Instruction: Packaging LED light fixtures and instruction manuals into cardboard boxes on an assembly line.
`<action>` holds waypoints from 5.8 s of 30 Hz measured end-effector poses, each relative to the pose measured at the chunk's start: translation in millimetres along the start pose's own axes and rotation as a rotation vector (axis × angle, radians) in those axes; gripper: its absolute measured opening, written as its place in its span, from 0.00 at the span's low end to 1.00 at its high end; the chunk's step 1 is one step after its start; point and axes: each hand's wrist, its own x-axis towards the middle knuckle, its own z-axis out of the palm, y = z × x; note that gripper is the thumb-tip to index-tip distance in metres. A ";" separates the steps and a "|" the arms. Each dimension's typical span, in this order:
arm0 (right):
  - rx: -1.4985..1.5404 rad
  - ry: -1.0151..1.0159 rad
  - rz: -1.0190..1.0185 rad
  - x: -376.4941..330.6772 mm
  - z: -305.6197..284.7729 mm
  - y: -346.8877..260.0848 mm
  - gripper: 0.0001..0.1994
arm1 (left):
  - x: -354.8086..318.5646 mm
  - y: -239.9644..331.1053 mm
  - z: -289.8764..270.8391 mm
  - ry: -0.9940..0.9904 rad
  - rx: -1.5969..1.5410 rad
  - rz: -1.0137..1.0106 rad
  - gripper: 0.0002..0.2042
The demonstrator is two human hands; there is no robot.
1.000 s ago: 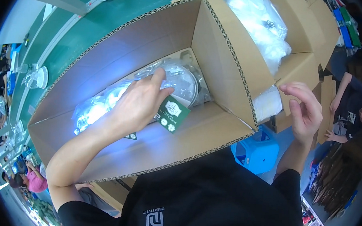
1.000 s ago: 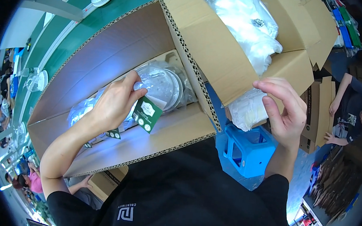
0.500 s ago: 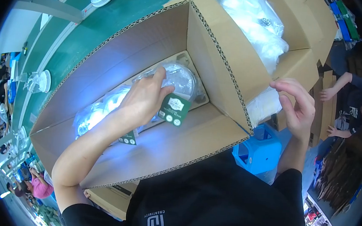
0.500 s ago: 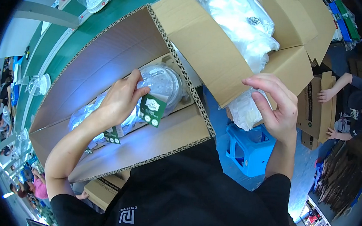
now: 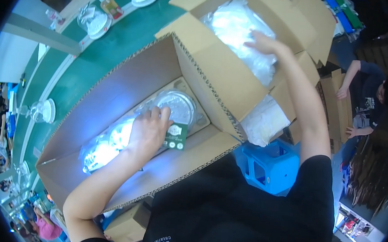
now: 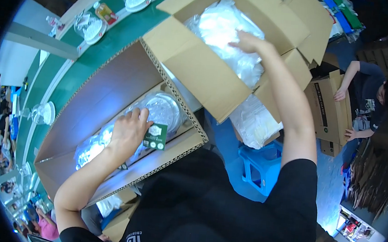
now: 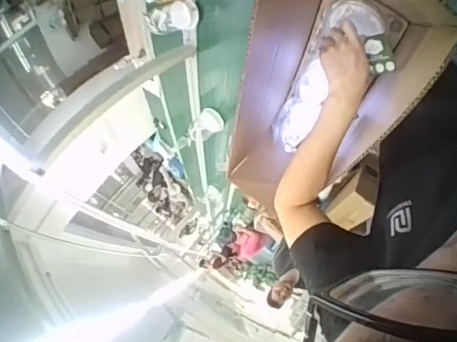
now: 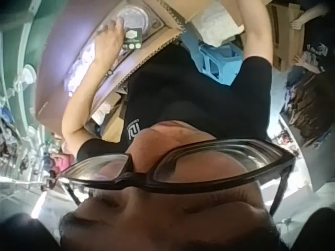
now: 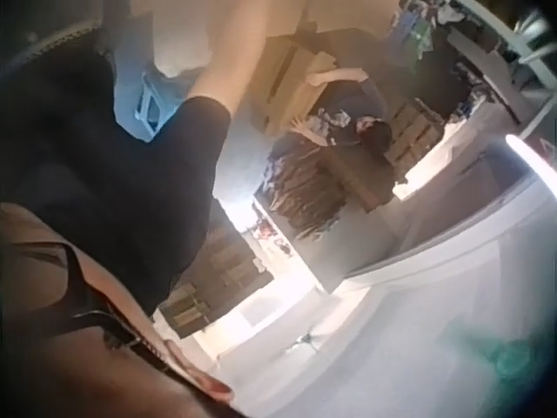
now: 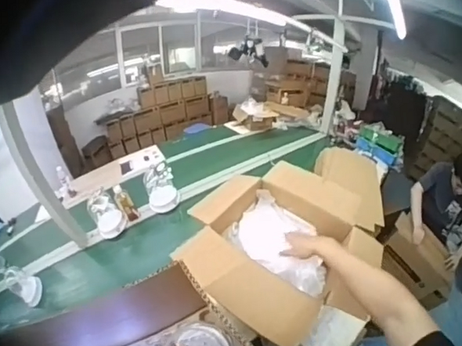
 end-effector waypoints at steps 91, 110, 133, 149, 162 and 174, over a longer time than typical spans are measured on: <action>0.096 0.252 -0.753 -221.1 -95.7 -251.9 0.32 | -306.2 -108.7 -162.9 0.394 0.281 -0.265 0.19; -0.291 -0.575 -1.029 -197.1 -24.2 -368.6 0.26 | -383.8 -110.7 -191.8 -0.264 -0.250 -0.533 0.26; -0.991 -0.429 -0.595 -199.8 -4.2 -408.9 0.35 | -379.3 -238.1 26.6 -0.617 -0.544 -0.618 0.61; -0.879 -0.428 -0.448 -174.0 16.1 -443.7 0.63 | -377.8 -269.1 27.5 -0.738 -0.670 -0.562 0.64; 0.273 0.668 -0.860 -94.5 -93.6 -329.8 0.16 | -394.3 -181.5 -127.4 -0.102 -0.466 -0.504 0.36; -0.331 0.482 0.083 -8.1 18.5 -99.7 0.12 | -431.5 -131.9 -147.8 0.193 -0.417 -0.712 0.19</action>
